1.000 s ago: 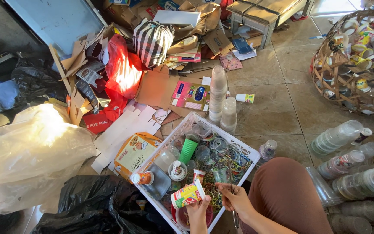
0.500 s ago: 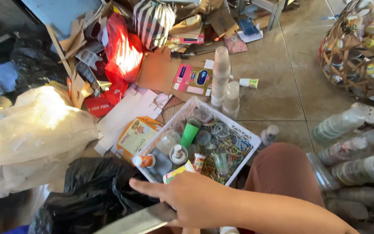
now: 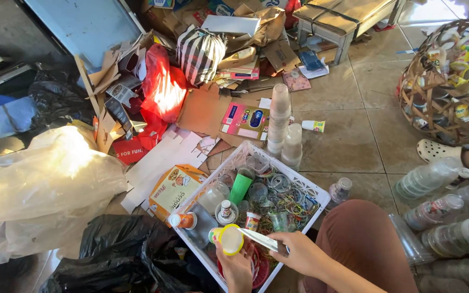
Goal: The person is using a knife to remove plastic labels from plastic cups for recycling.
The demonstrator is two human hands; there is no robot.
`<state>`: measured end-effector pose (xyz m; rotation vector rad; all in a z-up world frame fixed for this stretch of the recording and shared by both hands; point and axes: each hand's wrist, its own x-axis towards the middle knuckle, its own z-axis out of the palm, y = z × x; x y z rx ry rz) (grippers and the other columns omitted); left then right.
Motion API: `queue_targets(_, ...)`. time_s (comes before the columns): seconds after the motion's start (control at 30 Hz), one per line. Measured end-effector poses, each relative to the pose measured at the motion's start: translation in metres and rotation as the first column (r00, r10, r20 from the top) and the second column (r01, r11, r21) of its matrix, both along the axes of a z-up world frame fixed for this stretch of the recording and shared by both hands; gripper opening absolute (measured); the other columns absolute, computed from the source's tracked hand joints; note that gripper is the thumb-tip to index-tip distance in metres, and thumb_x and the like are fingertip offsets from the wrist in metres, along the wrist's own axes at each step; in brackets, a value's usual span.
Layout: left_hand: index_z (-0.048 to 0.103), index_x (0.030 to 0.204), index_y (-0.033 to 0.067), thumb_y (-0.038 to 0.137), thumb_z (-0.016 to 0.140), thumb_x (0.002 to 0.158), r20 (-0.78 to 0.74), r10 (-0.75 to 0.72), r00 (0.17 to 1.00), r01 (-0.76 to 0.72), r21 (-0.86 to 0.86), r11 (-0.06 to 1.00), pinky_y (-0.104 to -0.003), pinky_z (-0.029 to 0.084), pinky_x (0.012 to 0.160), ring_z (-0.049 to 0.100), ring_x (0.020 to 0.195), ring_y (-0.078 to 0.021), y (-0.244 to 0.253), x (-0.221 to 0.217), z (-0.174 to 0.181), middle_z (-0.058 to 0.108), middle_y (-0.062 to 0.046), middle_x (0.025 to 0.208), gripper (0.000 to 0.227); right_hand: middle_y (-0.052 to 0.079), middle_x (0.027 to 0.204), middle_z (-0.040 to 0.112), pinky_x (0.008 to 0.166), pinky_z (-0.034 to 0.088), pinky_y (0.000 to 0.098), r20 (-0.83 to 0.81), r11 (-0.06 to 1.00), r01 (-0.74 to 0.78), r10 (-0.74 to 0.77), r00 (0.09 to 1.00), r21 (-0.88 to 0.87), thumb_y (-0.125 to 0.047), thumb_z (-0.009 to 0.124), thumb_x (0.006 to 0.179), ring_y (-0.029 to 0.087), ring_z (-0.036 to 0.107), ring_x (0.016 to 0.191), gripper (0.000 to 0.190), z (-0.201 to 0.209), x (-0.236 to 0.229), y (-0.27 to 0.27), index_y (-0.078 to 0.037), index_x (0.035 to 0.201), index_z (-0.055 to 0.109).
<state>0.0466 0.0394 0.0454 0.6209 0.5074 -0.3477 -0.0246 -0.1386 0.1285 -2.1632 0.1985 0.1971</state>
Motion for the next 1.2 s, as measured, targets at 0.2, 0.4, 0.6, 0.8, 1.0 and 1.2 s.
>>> queue_targets(0.2,0.041,0.145,-0.0035,0.051,0.034,0.1,-0.028,0.002,1.0,0.002,0.113,0.994,-0.048,0.039,0.085,0.05,0.105,-0.032,0.0,0.003,-0.016,0.054,-0.025,0.131,0.071,-0.009,0.078,0.08,0.061,0.052,0.0206,-0.184,0.987,-0.06,0.032,0.982,-0.149,-0.027,0.075,0.084,0.008,0.069,0.058,0.015,-0.04,-0.005,-0.007,-0.024,0.099,0.077)
queue_targets(0.4,0.045,0.144,-0.0035,0.044,0.039,0.1,-0.012,0.017,1.0,-0.016,0.119,0.993,-0.044,0.037,0.09,0.058,0.105,-0.0329,0.004,0.01,-0.046,0.059,-0.027,0.124,0.065,-0.005,0.072,0.077,0.061,0.052,0.023,-0.114,0.996,-0.058,0.066,0.991,0.068,-0.032,0.083,0.07,0.013,0.067,0.061,0.03,-0.062,-0.017,-0.01,-0.019,0.096,0.076)
queue_targets(0.6,0.041,0.142,-0.0024,0.026,0.051,0.099,-0.041,0.017,0.999,-0.004,0.293,0.956,-0.045,0.043,0.087,0.055,0.108,-0.0338,-0.004,0.013,-0.04,0.052,-0.025,0.126,0.052,-0.001,0.079,0.074,0.058,0.043,0.0282,-0.17,0.995,-0.061,0.074,0.983,0.081,-0.032,0.045,0.104,0.012,0.057,0.058,0.035,-0.062,0.001,-0.012,-0.013,0.119,0.07)
queue_targets(0.8,0.039,0.142,0.0013,0.019,0.064,0.093,-0.08,-0.021,0.997,0.048,0.348,0.936,-0.041,0.046,0.079,0.06,0.1,-0.0297,-0.005,0.015,-0.049,0.058,-0.024,0.123,0.057,0.001,0.071,0.073,0.056,0.043,0.0321,-0.07,0.992,0.069,-0.062,0.996,0.101,-0.021,0.055,0.1,0.017,0.058,0.054,0.023,-0.061,0.006,-0.008,-0.01,0.111,0.071)
queue_targets(1.0,0.032,0.149,0.0025,0.014,0.065,0.091,-0.063,-0.099,0.993,0.116,0.418,0.901,-0.04,0.047,0.079,0.066,0.096,-0.0332,-0.006,0.013,-0.053,0.061,-0.027,0.118,0.068,0.0,0.075,0.074,0.059,0.045,0.032,-0.07,0.994,0.103,-0.099,0.993,0.049,-0.022,0.058,0.098,0.017,0.061,0.058,0.017,-0.065,0.007,-0.006,-0.014,0.106,0.071)
queue_targets(1.2,0.048,0.134,-0.001,0.016,0.064,0.093,-0.024,-0.182,0.983,0.176,0.396,0.901,-0.041,0.046,0.082,0.061,0.097,-0.0293,-0.003,0.01,-0.059,0.059,-0.022,0.114,0.048,0.002,0.079,0.078,0.059,0.049,0.0338,-0.008,0.997,0.073,-0.073,0.997,0.01,-0.026,0.059,0.097,0.021,0.066,0.06,0.02,-0.082,0.006,-0.008,-0.013,0.104,0.073)
